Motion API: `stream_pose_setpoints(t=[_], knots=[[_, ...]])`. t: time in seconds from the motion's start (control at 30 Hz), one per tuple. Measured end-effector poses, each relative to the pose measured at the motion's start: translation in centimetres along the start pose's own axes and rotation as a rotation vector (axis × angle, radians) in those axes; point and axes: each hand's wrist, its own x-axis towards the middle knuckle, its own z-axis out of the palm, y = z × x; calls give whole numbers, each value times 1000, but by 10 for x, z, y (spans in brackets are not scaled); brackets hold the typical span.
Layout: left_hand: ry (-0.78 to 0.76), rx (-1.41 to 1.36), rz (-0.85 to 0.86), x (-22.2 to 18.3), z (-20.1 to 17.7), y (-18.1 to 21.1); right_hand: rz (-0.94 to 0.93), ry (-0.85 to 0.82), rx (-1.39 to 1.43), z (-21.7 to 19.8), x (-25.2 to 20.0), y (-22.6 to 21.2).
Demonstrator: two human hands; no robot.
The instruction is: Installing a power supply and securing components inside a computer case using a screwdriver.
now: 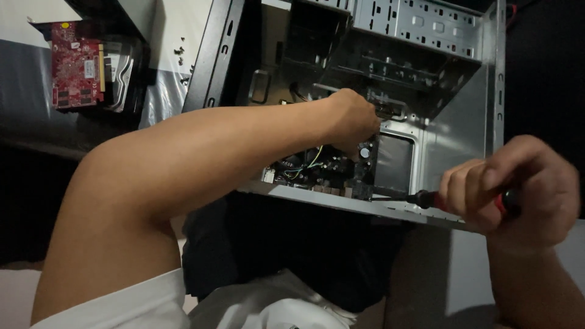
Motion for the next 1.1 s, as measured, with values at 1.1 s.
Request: stream_pose_setpoints(t=[1.1], knots=[[16,-3,4,-2,-1,-1,475,-211,-1177,-12,-30,-53]])
